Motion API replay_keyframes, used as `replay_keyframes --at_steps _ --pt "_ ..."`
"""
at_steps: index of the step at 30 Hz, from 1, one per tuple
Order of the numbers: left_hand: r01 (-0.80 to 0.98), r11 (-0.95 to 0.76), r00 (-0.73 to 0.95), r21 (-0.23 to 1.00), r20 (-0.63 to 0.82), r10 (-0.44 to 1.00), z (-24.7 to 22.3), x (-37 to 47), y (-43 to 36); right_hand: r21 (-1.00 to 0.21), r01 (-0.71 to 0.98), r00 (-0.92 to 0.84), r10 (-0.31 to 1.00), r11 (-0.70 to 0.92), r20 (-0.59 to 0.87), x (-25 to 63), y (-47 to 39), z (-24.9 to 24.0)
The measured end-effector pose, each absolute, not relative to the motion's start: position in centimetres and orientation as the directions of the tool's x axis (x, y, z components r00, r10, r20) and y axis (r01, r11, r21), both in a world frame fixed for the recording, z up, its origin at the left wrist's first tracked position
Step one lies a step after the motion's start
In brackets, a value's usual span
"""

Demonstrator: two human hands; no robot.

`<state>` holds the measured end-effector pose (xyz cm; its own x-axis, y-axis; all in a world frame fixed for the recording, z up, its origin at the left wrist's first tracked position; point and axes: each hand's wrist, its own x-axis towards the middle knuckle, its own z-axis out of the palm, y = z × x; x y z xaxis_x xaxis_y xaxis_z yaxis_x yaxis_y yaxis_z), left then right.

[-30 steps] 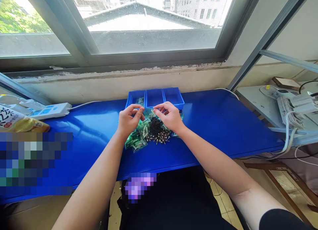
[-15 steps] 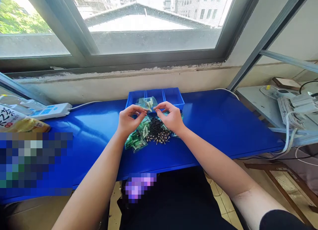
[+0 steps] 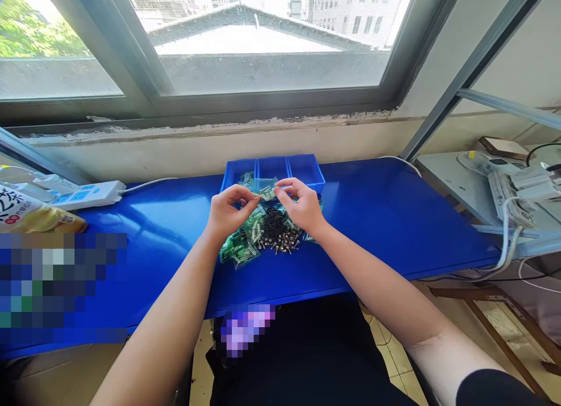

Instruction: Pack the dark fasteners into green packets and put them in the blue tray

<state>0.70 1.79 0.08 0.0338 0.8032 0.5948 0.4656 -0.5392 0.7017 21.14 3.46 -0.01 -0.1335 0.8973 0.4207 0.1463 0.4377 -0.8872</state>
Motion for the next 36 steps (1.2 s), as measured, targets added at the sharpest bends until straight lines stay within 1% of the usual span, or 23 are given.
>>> replay_keyframes --at_steps 5,10,14,19,23,28,31,34,36 --pt "0.442 -0.524 0.045 0.728 0.566 0.823 -0.03 0.66 1.80 -0.877 0.144 -0.121 0.888 0.458 0.443 21.12 3.71 -0.21" --pt "0.375 -0.508 0.037 0.776 0.535 0.844 -0.41 0.58 1.99 -0.879 0.129 -0.111 0.888 0.458 0.446 21.09 3.67 -0.13" --pt "0.330 -0.478 0.045 0.814 0.492 0.870 -0.40 0.52 2.00 -0.877 0.158 -0.107 0.891 0.454 0.442 21.10 3.55 0.03" --pt "0.356 -0.507 0.087 0.785 0.513 0.854 -0.08 0.42 1.90 -0.881 0.160 -0.114 0.895 0.446 0.432 21.17 3.53 0.03" --pt "0.374 -0.525 0.070 0.764 0.541 0.838 -0.24 0.33 2.03 -0.892 0.140 -0.145 0.901 0.429 0.410 21.14 3.57 -0.07" --pt "0.380 -0.495 0.076 0.781 0.507 0.859 -0.60 0.34 2.20 -0.882 0.142 -0.183 0.888 0.449 0.422 20.97 3.38 0.06" --pt "0.365 -0.486 0.058 0.794 0.502 0.863 -0.51 0.36 2.15 -0.872 0.167 -0.175 0.884 0.460 0.433 20.97 3.29 0.24" --pt "0.371 -0.494 0.052 0.786 0.514 0.856 -0.33 0.34 2.10 -0.883 0.167 -0.155 0.896 0.439 0.417 21.02 3.35 0.26" --pt "0.390 -0.512 0.063 0.765 0.532 0.844 -0.23 0.32 2.10 -0.904 0.129 -0.163 0.908 0.409 0.387 21.04 3.46 0.16"
